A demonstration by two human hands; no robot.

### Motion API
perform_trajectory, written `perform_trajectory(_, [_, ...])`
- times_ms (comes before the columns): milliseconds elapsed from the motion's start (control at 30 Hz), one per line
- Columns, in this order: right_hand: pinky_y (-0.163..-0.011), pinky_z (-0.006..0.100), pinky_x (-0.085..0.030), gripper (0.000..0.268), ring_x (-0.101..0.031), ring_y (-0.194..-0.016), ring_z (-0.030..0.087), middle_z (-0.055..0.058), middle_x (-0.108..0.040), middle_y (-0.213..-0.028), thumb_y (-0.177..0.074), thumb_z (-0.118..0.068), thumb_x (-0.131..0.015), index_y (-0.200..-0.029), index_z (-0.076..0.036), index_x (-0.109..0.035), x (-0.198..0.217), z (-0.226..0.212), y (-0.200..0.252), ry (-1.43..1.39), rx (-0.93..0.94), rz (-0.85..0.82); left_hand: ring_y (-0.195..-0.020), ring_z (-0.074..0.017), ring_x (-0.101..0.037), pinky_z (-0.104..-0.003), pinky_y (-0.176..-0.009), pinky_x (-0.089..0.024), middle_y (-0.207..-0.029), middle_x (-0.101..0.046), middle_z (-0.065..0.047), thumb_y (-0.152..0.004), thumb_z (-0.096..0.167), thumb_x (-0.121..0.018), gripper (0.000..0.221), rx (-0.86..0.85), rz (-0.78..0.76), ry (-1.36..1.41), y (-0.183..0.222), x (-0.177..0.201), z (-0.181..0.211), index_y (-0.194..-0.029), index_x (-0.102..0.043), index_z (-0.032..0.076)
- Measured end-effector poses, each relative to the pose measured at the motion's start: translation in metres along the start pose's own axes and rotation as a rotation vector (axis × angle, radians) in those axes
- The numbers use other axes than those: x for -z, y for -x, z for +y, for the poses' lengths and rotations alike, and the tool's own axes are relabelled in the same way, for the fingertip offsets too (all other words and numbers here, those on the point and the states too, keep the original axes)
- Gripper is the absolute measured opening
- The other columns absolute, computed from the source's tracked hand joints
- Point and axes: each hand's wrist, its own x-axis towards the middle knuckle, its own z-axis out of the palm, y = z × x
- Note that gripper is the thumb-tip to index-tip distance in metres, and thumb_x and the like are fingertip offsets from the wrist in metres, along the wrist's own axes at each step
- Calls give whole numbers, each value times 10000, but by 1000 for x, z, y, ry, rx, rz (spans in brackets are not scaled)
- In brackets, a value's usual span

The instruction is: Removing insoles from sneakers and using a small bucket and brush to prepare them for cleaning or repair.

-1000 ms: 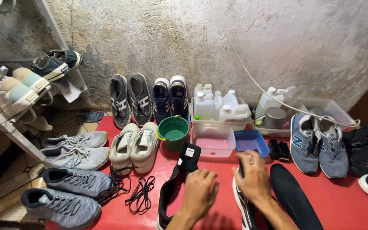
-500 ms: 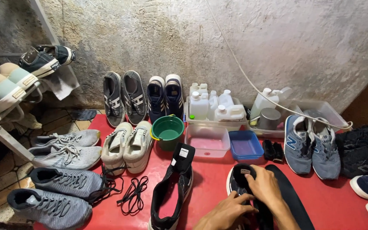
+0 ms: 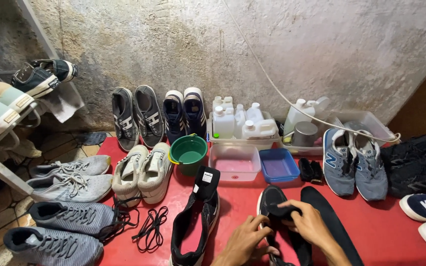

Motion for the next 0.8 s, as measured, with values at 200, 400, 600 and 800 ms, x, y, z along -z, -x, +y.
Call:
perform_trajectory(200, [-1169, 261, -436, 630, -644, -1372, 139, 17, -784, -1339, -723, 29, -452, -1047, -219, -933, 15, 84, -27, 282, 339, -28, -905, -307, -523, -478, -527, -505, -1241, -569, -96, -878, 560, -690, 530, 0, 43, -83, 1, -13, -8, -1094, -619, 81])
perform_trajectory(400, [-1081, 302, -536, 588, -578, -1388, 204, 2, -500, -1565, -827, 20, -561, -1281, -275, -792, 7, 101, -16, 566, 417, -191, -880, -304, -495, -489, -664, -480, -1234, -540, -76, -808, 629, -678, 663, 161, -63, -56, -2, -14, -10, -1122, -531, 64])
perform_trajectory(600, [-820, 295, -562, 249, -806, -1176, 104, -129, -417, -1639, -782, 67, -473, -686, -10, -689, 5, 89, -17, 690, 284, -234, -806, -297, -483, -463, -549, -466, -1174, -527, -88, -982, 547, -597, 481, 53, -26, -147, 1, -5, -5, -1053, -582, 72])
perform_trajectory(800, [-1047, 292, -548, 536, -537, -1416, 164, -67, -320, -1652, -760, -88, -566, -1208, -256, -810, 6, 67, -3, 786, 375, -334, -866, -333, -531, -498, -546, -501, -1265, -495, -100, -1030, 440, -595, 395, 140, -63, -62, 4, -8, 7, -1141, -568, 62])
